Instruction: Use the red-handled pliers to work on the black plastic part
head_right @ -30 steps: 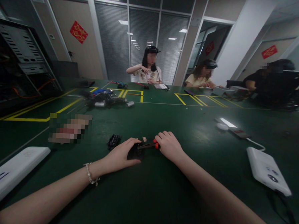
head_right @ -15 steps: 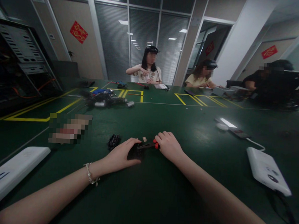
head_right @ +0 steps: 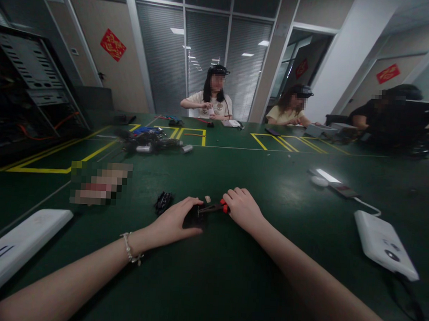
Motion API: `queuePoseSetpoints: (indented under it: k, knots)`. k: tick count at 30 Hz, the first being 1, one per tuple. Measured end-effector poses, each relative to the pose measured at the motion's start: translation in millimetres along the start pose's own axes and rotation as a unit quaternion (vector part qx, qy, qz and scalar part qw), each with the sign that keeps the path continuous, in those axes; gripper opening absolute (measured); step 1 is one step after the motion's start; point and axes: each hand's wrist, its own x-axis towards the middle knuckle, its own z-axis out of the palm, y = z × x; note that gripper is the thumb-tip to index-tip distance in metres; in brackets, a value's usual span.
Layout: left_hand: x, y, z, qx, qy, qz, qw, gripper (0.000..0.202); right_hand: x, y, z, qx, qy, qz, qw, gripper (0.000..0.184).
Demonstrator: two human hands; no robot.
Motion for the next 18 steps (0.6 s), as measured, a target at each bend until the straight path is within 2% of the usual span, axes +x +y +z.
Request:
queuePoseSetpoints:
  k: [18]
  knots:
    - [1.3,-2.1,3.3,-0.018,0.026,-0.007,0.999,0.060,-0.1,1.1,0.4,0.000,0.000,0.001,1.000,0.021]
